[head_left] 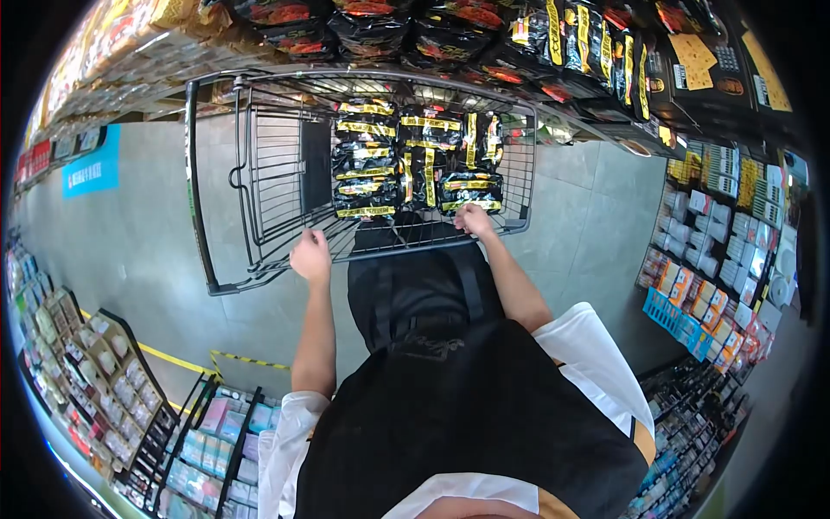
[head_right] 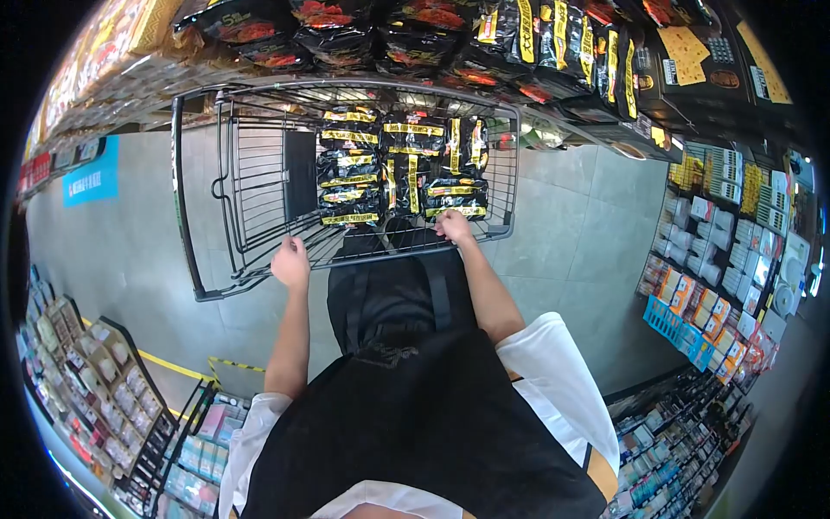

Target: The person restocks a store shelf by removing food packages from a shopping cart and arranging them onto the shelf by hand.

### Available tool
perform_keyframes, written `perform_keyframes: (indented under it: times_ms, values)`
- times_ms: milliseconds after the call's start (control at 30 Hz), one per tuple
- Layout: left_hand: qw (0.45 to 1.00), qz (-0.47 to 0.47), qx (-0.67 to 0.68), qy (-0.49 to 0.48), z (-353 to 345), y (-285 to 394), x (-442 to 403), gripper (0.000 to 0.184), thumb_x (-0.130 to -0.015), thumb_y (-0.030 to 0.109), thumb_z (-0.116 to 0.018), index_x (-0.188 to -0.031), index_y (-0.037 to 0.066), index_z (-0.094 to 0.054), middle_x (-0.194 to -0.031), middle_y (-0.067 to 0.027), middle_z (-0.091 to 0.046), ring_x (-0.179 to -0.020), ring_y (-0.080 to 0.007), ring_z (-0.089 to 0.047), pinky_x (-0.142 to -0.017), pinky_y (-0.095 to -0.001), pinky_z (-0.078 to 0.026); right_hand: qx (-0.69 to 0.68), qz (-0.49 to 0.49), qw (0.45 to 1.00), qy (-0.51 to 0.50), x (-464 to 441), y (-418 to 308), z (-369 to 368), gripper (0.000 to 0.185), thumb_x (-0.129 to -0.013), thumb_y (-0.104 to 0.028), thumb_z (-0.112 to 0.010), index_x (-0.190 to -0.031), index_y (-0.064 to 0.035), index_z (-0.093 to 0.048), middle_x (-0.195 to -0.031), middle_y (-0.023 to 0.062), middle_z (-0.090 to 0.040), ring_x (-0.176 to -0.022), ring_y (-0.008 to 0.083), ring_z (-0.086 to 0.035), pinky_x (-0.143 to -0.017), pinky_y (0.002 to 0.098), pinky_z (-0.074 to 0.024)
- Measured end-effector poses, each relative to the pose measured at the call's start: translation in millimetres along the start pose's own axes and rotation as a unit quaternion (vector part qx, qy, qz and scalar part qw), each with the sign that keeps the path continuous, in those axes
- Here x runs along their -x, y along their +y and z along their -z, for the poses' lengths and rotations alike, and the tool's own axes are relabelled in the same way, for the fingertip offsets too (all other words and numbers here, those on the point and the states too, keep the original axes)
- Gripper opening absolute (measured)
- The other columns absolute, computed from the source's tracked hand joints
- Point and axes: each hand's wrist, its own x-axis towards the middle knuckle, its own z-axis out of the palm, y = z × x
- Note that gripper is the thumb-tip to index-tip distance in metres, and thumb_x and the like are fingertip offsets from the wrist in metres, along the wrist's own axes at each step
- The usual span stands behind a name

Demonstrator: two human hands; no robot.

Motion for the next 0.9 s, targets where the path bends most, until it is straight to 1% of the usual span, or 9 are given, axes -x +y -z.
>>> perform_keyframes:
  times_ms: [267,433,500,533,600,633,733,800,900]
  values:
    - [1.0,0.0,-0.003,0.013,-1.9,-0.8,-0.7,0.021,-0.084,0.028,-0.055,-0.073,0.012,-0.063,-0.065,-0.0084,-0.064,-0.061,-0.0308,-0.062,-0.059,-0.0431,-0.047,0.02,-0.005,1.0,-0.007,0.1,-5.8,-3.1,0.018,-0.088,-0.015,-0.048,-0.092,-0.0019,-0.059,-0.082,0.0098,-0.068,-0.063,0.0147,-0.064,-0.043,0.0259,-0.0424]
    - [1.0,-0.002,-0.004,0.012,-5.7,-3.3,-1.1,0.022,-0.084,0.03,-0.054,-0.074,0.012,-0.063,-0.063,-0.0078,-0.064,-0.059,-0.032,-0.061,-0.058,-0.0438,-0.046,0.153,0.021,0.987,-0.033,-27.1,-0.1,-3.9,0.017,-0.086,-0.014,-0.049,-0.086,-0.0013,-0.06,-0.082,0.0112,-0.068,-0.065,0.0163,-0.066,-0.047,0.0288,-0.0463]
    - [1.0,-0.004,-0.015,0.023,-4.9,-1.8,-1.2,0.017,-0.083,0.025,-0.058,-0.073,0.012,-0.062,-0.062,-0.0077,-0.063,-0.057,-0.0303,-0.061,-0.056,-0.0422,-0.046,0.336,0.061,0.94,-0.003,-36.0,1.3,2.6,0.013,-0.081,-0.014,-0.055,-0.082,-0.0027,-0.062,-0.08,0.0134,-0.068,-0.07,0.0227,-0.067,-0.06,0.0366,-0.0534]
    - [1.0,0.002,-0.015,0.018,-4.6,-1.4,-1.5,0.017,-0.083,0.025,-0.058,-0.073,0.012,-0.062,-0.062,-0.0077,-0.063,-0.057,-0.0303,-0.061,-0.056,-0.0422,-0.046,0.342,0.058,0.938,-0.007,-35.3,-6.8,4.6,0.013,-0.081,-0.014,-0.055,-0.082,-0.0027,-0.062,-0.08,0.0134,-0.068,-0.07,0.0227,-0.067,-0.06,0.0366,-0.0534]
    - [1.0,-0.003,0.003,0.024,-4.3,-1.2,-1.6,0.016,-0.082,0.024,-0.059,-0.072,0.012,-0.062,-0.062,-0.0071,-0.063,-0.057,-0.0295,-0.061,-0.056,-0.0417,-0.046,0.483,0.183,0.851,0.095,-42.6,-19.0,8.0,0.011,-0.077,-0.012,-0.058,-0.084,-0.0046,-0.062,-0.081,0.0147,-0.067,-0.077,0.0297,-0.066,-0.07,0.042,-0.0535]
    - [1.0,0.001,-0.011,0.029,-4.1,-0.1,-1.4,0.015,-0.082,0.024,-0.06,-0.072,0.013,-0.062,-0.061,-0.0064,-0.063,-0.056,-0.0285,-0.06,-0.056,-0.0409,-0.046,0.482,0.218,0.843,0.093,-47.2,-29.1,9.9,0.019,-0.074,-0.011,-0.061,-0.093,-0.0062,-0.061,-0.095,0.0152,-0.065,-0.093,0.0346,-0.061,-0.082,0.0439,-0.0507]
    - [0.999,-0.015,0.007,0.033,0.3,1.2,-3.2,0.012,-0.082,0.022,-0.06,-0.073,0.013,-0.062,-0.06,-0.005,-0.062,-0.056,-0.0275,-0.059,-0.056,-0.0403,-0.045,0.552,0.293,0.777,0.077,-58.3,-67.1,3.4,0.034,-0.072,-0.01,-0.063,-0.105,-0.0079,-0.058,-0.11,0.0141,-0.058,-0.106,0.0331,-0.055,-0.087,0.0418,-0.0485]
    - [0.999,-0.007,0.018,0.027,1.3,1.0,-3.6,0.012,-0.082,0.021,-0.06,-0.073,0.013,-0.061,-0.06,-0.0043,-0.061,-0.057,-0.0264,-0.06,-0.057,-0.0397,-0.044,0.608,0.304,0.733,-0.006,-71.2,-81.6,-3.6,0.05,-0.071,-0.01,-0.065,-0.12,-0.0118,-0.054,-0.114,0.0101,-0.054,-0.111,0.0291,-0.051,-0.09,0.0443,-0.0462]
    - [0.998,-0.011,0.051,0.027,1.5,1.8,-5.8,0.013,-0.082,0.019,-0.06,-0.072,0.012,-0.058,-0.059,-0.0021,-0.058,-0.061,-0.023,-0.059,-0.059,-0.0382,-0.043,0.698,0.303,0.641,-0.103,-93.3,-80.7,-12.9,0.044,-0.069,-0.013,-0.069,-0.112,-0.0082,-0.061,-0.117,0.0069,-0.054,-0.115,0.0264,-0.048,-0.091,0.0452,-0.0433]
